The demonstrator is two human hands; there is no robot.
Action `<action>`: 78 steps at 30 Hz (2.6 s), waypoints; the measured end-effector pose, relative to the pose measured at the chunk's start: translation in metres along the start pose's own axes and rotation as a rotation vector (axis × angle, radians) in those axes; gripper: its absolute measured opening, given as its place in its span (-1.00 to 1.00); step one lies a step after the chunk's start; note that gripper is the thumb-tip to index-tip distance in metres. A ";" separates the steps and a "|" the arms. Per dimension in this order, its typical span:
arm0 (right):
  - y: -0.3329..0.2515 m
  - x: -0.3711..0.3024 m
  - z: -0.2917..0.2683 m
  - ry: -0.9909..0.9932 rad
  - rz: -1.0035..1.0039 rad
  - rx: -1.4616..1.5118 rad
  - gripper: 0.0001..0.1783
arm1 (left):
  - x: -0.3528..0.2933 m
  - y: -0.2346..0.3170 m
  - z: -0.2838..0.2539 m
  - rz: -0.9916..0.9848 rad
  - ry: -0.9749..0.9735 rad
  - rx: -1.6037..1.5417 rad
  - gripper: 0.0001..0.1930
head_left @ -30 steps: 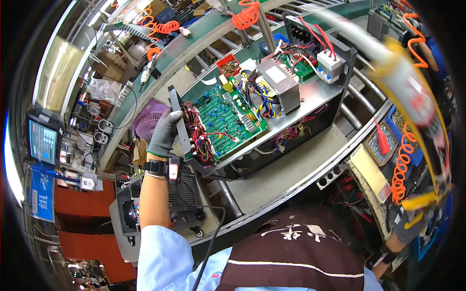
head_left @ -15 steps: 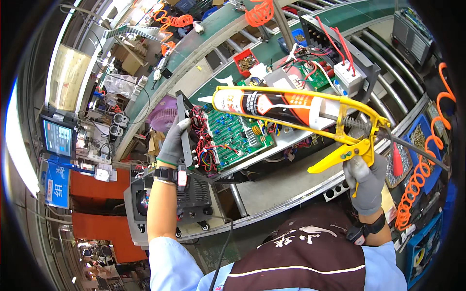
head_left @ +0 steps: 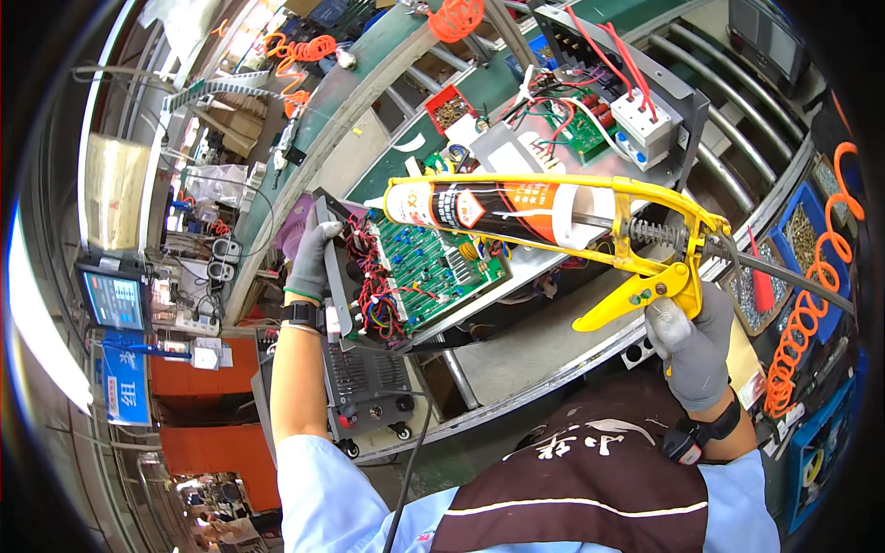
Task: Assemble and secure components inside an electronic enclosure on a production line using various hand tools.
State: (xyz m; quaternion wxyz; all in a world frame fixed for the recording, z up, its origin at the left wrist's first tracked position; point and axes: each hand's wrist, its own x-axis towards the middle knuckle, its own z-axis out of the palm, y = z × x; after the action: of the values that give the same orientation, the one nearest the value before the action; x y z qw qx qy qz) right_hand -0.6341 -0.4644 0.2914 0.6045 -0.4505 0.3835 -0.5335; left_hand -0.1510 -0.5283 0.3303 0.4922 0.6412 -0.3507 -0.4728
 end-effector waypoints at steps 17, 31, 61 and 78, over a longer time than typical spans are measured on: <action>0.001 0.008 0.008 -0.056 0.048 0.059 -0.72 | -0.027 0.020 0.018 -0.044 -0.030 0.270 -0.76; 0.023 0.016 0.053 -0.232 -0.002 0.055 -0.72 | -0.086 -0.012 0.008 0.054 -0.043 0.085 -0.62; 0.050 -0.001 0.122 -0.381 0.243 0.388 -0.69 | -0.065 -0.065 0.177 0.428 0.013 -0.870 -0.51; 0.054 0.004 0.132 -0.230 0.180 0.204 -0.73 | -0.049 -0.074 0.150 0.305 -0.216 -0.984 -0.42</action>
State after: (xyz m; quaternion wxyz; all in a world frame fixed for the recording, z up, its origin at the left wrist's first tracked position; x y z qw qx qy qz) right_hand -0.4924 -0.4490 0.2793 0.7324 -0.4083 0.2946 -0.4583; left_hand -0.3104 -0.5081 0.2617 0.7594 0.2234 -0.2255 -0.5679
